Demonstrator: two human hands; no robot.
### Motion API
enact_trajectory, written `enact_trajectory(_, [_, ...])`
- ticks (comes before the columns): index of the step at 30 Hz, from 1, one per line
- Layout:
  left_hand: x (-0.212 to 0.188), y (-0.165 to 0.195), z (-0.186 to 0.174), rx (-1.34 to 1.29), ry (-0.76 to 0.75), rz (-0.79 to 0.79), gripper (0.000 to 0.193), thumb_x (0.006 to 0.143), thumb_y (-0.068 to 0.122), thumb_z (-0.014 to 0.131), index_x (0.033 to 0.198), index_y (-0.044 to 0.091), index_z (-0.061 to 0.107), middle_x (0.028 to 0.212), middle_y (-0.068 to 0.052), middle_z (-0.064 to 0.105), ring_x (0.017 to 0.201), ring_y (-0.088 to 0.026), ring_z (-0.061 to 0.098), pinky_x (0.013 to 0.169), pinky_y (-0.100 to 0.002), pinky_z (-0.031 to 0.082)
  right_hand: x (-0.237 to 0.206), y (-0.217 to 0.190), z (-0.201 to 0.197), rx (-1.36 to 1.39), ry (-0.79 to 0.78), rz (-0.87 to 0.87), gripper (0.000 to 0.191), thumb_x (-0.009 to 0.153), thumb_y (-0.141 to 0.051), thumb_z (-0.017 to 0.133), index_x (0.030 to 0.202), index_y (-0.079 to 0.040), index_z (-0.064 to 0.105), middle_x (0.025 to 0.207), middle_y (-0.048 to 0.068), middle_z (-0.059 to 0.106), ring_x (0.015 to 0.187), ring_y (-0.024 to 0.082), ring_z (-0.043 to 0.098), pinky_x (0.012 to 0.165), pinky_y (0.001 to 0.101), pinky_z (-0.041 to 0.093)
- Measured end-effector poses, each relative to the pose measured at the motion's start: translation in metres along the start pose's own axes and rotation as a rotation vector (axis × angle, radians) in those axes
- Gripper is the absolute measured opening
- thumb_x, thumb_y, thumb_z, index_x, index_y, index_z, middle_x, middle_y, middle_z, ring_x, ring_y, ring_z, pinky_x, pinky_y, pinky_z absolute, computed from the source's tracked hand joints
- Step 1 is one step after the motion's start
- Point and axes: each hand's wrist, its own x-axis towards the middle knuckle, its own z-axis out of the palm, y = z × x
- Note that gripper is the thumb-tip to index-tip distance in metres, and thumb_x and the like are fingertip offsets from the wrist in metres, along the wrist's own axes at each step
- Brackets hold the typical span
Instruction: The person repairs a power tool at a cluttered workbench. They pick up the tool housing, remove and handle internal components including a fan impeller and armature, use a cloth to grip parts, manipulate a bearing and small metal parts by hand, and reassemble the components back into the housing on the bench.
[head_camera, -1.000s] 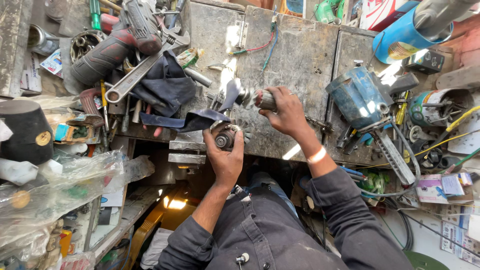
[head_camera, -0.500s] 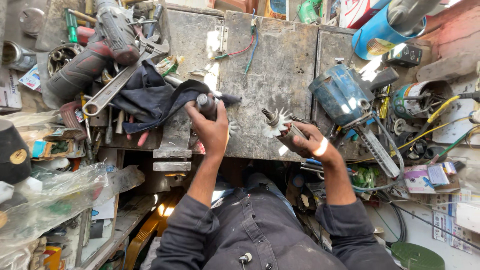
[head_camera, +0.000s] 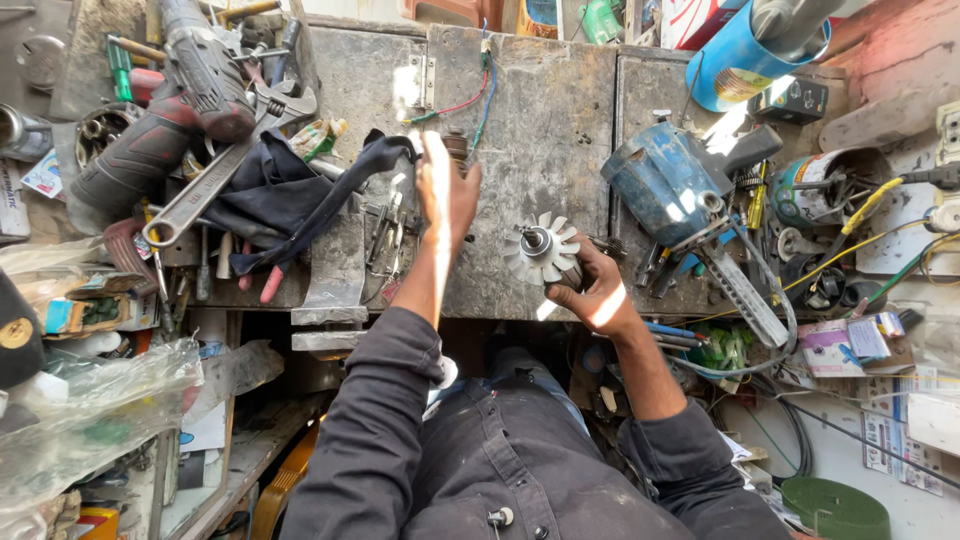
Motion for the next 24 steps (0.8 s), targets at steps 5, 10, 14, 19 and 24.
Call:
enact_trajectory(5, [0.002,0.000,0.012,0.384,-0.162,0.138,0.063,0.081,0.008,0.073,0.133,-0.008,0.041,0.118,-0.026,0.054,0.112,-0.042,0.056,0.090,-0.052,0.049,0.009,-0.015,0.004,-0.296,0.103,-0.040,0.066,0.083,-0.029,0.087,0.133,0.003,0.059,0.130,0.010,0.058,0.121,0.019,0.059,0.106,0.0311,0.047])
enact_trajectory(10, [0.005,0.008,-0.003,0.180,-0.187,0.190,0.039,0.087,0.009,0.068,0.120,-0.006,0.054,0.116,-0.025,0.055,0.107,-0.038,0.060,0.096,-0.049,0.050,0.013,-0.031,0.006,-0.431,0.141,-0.071,0.065,0.081,-0.027,0.088,0.131,0.003,0.060,0.126,0.012,0.061,0.115,0.020,0.063,0.100,0.0304,0.050])
enact_trajectory(14, [-0.013,0.031,-0.058,-0.356,-0.266,0.120,0.028,0.099,0.015,0.062,0.124,0.003,0.065,0.108,-0.015,0.070,0.096,-0.028,0.069,0.085,-0.039,0.054,0.020,-0.040,0.006,-0.553,0.165,-0.103,0.062,0.078,-0.025,0.089,0.127,0.001,0.063,0.122,0.013,0.064,0.111,0.024,0.066,0.097,0.0322,0.052])
enact_trajectory(19, [-0.063,0.068,-0.128,-0.441,-0.581,0.403,0.037,0.085,0.012,0.077,0.120,0.003,0.068,0.108,-0.012,0.067,0.097,-0.025,0.070,0.084,-0.034,0.056,0.018,-0.054,0.005,-0.719,0.126,-0.174,0.063,0.072,-0.022,0.091,0.125,-0.001,0.066,0.119,0.015,0.065,0.109,0.031,0.066,0.095,0.0389,0.052])
enact_trajectory(24, [-0.080,0.086,-0.149,-0.370,-0.546,0.482,0.039,0.081,0.004,0.084,0.117,0.005,0.071,0.109,-0.011,0.068,0.102,-0.028,0.071,0.086,-0.036,0.056,0.015,-0.066,0.006,-0.773,0.058,-0.244,0.064,0.069,-0.023,0.092,0.124,-0.001,0.066,0.119,0.015,0.066,0.109,0.034,0.065,0.095,0.0413,0.052])
